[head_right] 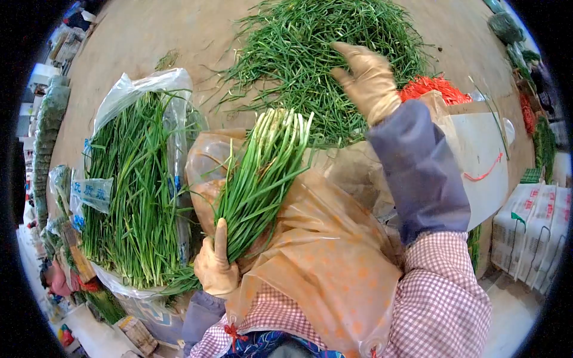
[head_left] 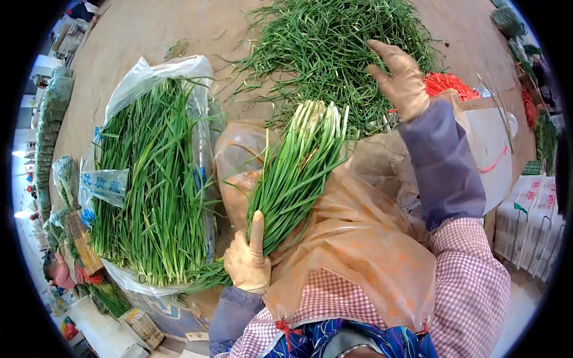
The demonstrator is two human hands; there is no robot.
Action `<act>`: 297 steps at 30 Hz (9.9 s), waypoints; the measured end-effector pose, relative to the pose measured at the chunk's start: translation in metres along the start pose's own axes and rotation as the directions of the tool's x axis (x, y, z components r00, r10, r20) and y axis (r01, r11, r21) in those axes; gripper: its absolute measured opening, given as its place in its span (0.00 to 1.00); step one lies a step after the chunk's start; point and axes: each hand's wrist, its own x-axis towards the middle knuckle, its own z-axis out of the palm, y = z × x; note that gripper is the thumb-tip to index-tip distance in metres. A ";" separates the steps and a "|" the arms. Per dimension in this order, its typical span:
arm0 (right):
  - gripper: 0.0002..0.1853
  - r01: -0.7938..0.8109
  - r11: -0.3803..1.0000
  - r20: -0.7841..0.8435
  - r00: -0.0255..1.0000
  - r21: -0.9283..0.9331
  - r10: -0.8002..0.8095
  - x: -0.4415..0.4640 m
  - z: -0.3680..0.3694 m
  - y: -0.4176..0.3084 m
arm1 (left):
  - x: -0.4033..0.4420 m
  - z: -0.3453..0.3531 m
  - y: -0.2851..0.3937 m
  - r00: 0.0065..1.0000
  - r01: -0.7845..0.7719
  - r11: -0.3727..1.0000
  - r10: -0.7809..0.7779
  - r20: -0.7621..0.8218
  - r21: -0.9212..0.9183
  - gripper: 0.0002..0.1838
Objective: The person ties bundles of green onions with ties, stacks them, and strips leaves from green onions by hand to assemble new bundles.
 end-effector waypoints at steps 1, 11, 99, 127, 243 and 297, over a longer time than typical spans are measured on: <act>0.20 0.131 0.973 0.085 0.985 0.189 -0.149 -0.003 0.001 -0.024 | 0.001 -0.002 0.001 1.000 0.007 1.000 -0.007 0.017 -0.006 0.57; 0.15 0.612 0.709 0.252 0.667 0.351 -0.701 -0.039 0.044 -0.102 | -0.003 -0.006 -0.001 0.999 0.036 0.988 -0.034 0.014 -0.151 0.58; 0.17 0.381 0.812 0.606 0.539 0.443 -0.584 -0.014 0.080 -0.124 | -0.004 0.003 -0.009 0.999 -0.025 0.996 0.029 0.039 -0.083 0.59; 0.36 -0.152 0.903 0.254 0.966 0.401 0.050 -0.012 -0.014 -0.030 | 0.010 -0.010 -0.005 0.963 0.270 0.572 -0.163 0.214 -0.774 0.45; 0.28 -0.007 0.972 0.582 0.800 -0.236 0.147 -0.097 -0.012 -0.131 | 0.105 0.023 0.051 0.917 0.398 -0.173 0.090 0.388 -0.901 0.34; 0.20 -0.415 0.827 0.638 0.765 0.380 0.090 -0.040 0.008 -0.099 | 0.106 0.024 0.040 0.884 0.467 -0.360 0.167 0.437 -0.807 0.40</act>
